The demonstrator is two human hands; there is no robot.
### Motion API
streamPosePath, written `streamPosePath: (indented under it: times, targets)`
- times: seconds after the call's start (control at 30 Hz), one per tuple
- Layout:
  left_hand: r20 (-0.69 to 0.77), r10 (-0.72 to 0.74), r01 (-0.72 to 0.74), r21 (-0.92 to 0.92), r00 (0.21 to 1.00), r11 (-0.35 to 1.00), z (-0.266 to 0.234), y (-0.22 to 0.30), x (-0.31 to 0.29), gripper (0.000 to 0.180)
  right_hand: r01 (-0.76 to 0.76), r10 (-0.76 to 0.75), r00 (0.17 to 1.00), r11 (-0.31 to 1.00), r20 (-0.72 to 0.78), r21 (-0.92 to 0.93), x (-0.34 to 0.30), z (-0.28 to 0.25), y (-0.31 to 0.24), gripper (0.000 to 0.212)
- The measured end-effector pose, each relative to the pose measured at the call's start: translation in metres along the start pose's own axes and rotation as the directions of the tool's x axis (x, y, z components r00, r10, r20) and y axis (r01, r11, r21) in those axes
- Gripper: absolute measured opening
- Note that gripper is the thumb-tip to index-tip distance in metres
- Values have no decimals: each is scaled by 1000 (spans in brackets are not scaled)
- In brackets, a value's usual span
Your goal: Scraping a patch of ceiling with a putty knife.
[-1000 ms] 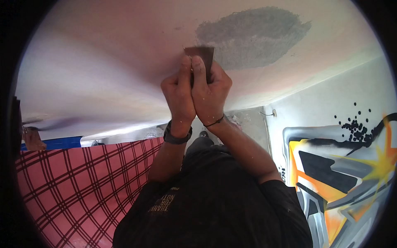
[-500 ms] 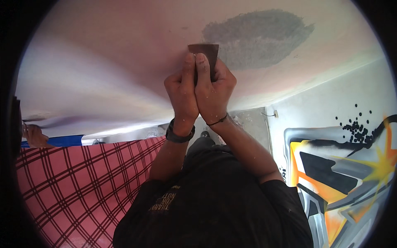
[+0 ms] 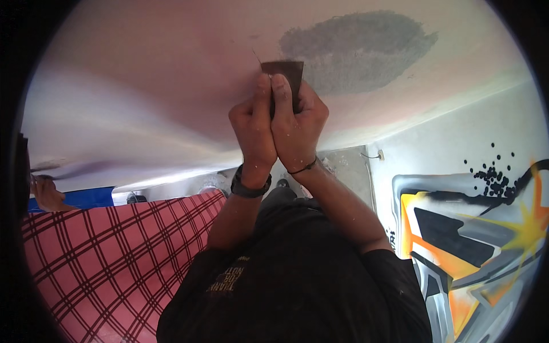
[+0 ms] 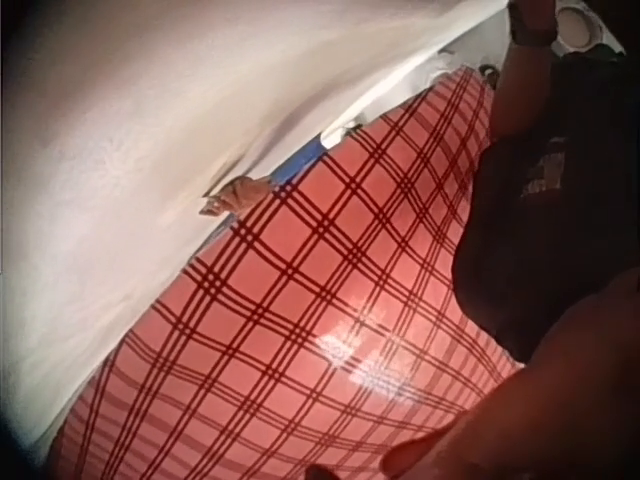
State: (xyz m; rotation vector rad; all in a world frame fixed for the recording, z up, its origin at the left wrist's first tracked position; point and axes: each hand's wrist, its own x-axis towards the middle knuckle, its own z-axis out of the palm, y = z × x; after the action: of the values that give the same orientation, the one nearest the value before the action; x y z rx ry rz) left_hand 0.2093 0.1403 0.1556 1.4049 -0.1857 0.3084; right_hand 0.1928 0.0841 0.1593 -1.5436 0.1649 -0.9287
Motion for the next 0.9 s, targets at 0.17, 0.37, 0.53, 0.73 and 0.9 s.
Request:
streamPosePath:
  times: [0.17, 0.37, 0.53, 0.73, 0.9]
  targets:
    - [12, -52, 52, -4, 999, 999, -2, 7, -2, 52, -35, 28, 997, 993, 72, 111, 10, 0, -3, 25]
    - [-11, -19, 19, -32, 1000, 999, 0, -3, -1, 54, 3, -3, 1000, 1000, 14, -6, -4, -2, 2, 37]
    - [19, -39, 39, 16, 999, 999, -4, -10, -7, 55, -43, 41, 998, 998, 46, 37, -9, -7, 10, 26]
    - [85, -32, 38, -62, 996, 997, -1, 7, 5, 52, -26, 25, 999, 999, 29, 45, 2, -3, 0, 34]
    - [9, -37, 37, 27, 999, 999, -3, -20, -11, 53, -68, 71, 997, 995, -31, 78, -14, 0, 24, 37]
